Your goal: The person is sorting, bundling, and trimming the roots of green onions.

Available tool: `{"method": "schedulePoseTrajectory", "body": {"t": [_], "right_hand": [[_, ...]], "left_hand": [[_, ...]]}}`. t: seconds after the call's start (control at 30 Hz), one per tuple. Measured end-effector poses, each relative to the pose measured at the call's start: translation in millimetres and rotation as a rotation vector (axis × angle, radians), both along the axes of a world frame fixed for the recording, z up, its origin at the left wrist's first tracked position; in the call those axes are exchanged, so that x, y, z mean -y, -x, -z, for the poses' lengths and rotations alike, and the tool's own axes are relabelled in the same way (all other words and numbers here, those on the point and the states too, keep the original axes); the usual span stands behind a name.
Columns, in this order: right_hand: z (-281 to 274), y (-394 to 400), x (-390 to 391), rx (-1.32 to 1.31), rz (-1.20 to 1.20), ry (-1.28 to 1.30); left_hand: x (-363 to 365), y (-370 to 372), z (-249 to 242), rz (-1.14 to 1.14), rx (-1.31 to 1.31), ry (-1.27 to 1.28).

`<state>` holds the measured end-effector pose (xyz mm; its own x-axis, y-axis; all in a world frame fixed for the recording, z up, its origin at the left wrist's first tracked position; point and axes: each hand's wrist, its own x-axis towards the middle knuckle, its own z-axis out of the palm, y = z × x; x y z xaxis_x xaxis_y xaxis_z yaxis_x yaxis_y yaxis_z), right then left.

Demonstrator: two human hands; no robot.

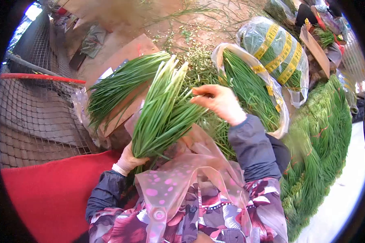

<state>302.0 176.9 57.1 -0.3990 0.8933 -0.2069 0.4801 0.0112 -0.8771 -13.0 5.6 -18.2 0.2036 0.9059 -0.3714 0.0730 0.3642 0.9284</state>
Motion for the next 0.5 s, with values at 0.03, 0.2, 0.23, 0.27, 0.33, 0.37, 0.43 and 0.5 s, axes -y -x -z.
{"method": "schedulePoseTrajectory", "body": {"t": [0.03, 0.2, 0.23, 0.27, 0.33, 0.37, 0.43, 0.5], "right_hand": [[-0.9, 12.7, -3.9, 0.074, -0.104, 0.099], [28.3, 41.6, 12.3, -0.127, -0.077, 0.248], [19.3, 29.6, 20.2, -0.283, -0.025, 0.324], [-1.9, 14.6, 25.5, -0.441, 0.028, 0.399], [-7.1, -30.6, 27.7, -0.871, 0.268, 0.204], [-19.3, -41.6, 25.1, -1.162, 0.464, 0.127], [-18.7, -114.4, 0.3, -1.678, 0.178, 0.2], [-17.7, -151.6, -3.7, -1.341, 0.23, 0.151]], "left_hand": [[0.4, 0.0, -0.3, 0.027, -0.042, -0.014], [9.9, -12.1, -13.5, -0.055, -0.222, -0.097], [10.5, -11.0, -21.5, -0.009, -0.355, -0.132], [11.0, -9.6, -25.8, 0.036, -0.488, -0.166], [12.7, -7.7, -20.5, 0.029, -0.46, -0.154], [10.8, -10.9, -28.7, 0.039, -0.531, -0.182], [8.0, -13.3, -38.2, 0.074, -0.646, -0.263], [13.6, 5.7, 8.1, 0.057, -0.592, -0.252]]}}
